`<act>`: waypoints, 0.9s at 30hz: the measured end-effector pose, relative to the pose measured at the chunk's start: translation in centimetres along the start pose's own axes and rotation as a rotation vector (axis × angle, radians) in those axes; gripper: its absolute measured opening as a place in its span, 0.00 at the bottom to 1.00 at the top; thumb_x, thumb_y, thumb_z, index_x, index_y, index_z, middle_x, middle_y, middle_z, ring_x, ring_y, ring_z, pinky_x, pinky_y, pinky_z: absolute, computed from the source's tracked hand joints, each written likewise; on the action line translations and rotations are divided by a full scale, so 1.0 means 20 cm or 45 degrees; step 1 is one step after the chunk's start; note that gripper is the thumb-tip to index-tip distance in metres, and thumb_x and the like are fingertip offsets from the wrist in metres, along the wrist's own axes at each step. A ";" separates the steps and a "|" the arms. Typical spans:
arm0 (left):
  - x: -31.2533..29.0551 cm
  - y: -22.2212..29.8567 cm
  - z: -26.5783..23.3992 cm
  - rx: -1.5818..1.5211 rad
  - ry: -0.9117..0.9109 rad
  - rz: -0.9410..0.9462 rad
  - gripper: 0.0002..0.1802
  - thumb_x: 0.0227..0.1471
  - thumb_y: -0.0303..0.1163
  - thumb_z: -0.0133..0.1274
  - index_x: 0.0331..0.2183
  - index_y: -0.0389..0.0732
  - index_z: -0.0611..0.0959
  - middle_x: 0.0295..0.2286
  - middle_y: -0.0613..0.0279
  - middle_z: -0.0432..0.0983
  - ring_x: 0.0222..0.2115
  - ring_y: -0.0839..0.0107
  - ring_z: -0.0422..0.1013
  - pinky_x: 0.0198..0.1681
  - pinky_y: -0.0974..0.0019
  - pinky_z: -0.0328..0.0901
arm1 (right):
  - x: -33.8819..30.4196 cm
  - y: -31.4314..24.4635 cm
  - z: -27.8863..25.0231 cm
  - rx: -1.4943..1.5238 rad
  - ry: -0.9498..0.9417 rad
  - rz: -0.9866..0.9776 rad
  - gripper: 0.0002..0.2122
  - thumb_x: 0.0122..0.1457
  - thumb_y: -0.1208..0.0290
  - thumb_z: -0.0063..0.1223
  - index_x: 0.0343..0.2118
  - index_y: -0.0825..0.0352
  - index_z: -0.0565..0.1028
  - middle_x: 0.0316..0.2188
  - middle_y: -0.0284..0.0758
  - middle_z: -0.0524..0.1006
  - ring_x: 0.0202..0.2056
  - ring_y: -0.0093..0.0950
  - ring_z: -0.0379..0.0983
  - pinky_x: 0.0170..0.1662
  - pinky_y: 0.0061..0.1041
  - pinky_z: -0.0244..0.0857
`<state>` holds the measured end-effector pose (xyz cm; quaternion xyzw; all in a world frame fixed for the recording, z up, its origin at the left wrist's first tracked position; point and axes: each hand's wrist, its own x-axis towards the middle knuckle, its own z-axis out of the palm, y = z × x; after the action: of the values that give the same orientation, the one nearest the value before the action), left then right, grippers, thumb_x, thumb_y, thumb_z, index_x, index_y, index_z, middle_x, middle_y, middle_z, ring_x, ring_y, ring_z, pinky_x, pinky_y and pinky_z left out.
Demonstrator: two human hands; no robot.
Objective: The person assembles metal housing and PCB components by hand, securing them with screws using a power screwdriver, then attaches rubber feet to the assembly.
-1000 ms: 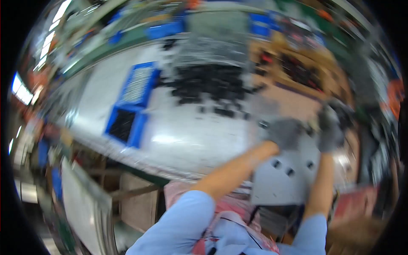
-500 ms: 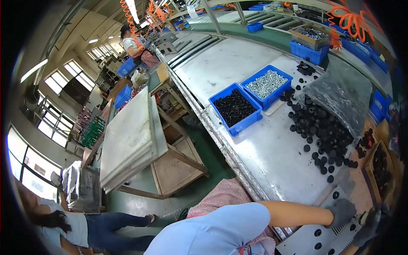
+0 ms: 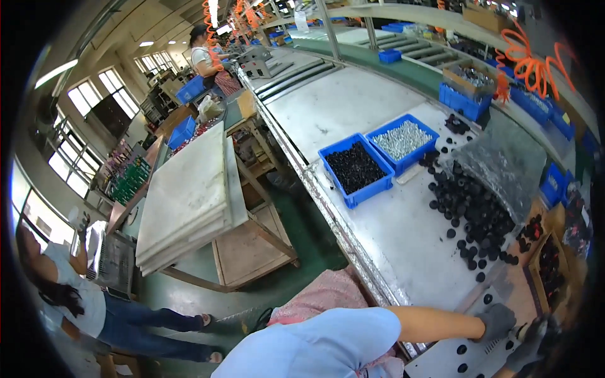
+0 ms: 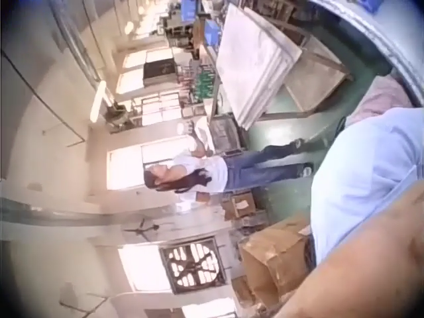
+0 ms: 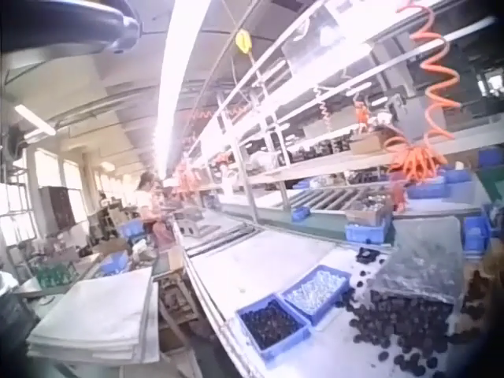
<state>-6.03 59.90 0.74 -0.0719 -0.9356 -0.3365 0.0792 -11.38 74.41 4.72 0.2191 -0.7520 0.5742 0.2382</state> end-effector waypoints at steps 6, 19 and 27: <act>0.01 0.00 0.05 -0.063 -0.051 0.003 0.12 0.36 0.36 0.53 0.22 0.35 0.79 0.25 0.51 0.74 0.27 0.56 0.72 0.28 0.58 0.66 | -0.12 -0.53 0.14 -0.272 -0.071 0.054 0.10 0.52 0.71 0.43 0.33 0.73 0.71 0.28 0.38 0.72 0.30 0.28 0.68 0.35 0.24 0.63; 0.01 -0.10 -0.06 -1.434 0.299 -0.675 0.13 0.46 0.37 0.50 0.26 0.35 0.77 0.21 0.56 0.70 0.22 0.66 0.69 0.25 0.62 0.63 | -0.33 -0.33 -0.09 -0.936 1.205 0.438 0.16 0.58 0.65 0.39 0.44 0.72 0.64 0.41 0.41 0.68 0.42 0.35 0.63 0.47 0.34 0.56; -0.36 -0.01 -0.17 -2.524 -0.073 -1.013 0.06 0.48 0.27 0.48 0.31 0.37 0.73 0.21 0.61 0.67 0.20 0.71 0.67 0.22 0.70 0.66 | -0.51 -0.14 -0.34 -2.769 1.295 0.676 0.22 0.58 0.61 0.39 0.50 0.73 0.63 0.50 0.45 0.63 0.51 0.42 0.59 0.52 0.40 0.52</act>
<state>1.31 57.05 1.85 0.1985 -0.2021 -0.9469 -0.1521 -0.90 80.85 2.17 -0.5021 -0.6819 -0.3008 0.4387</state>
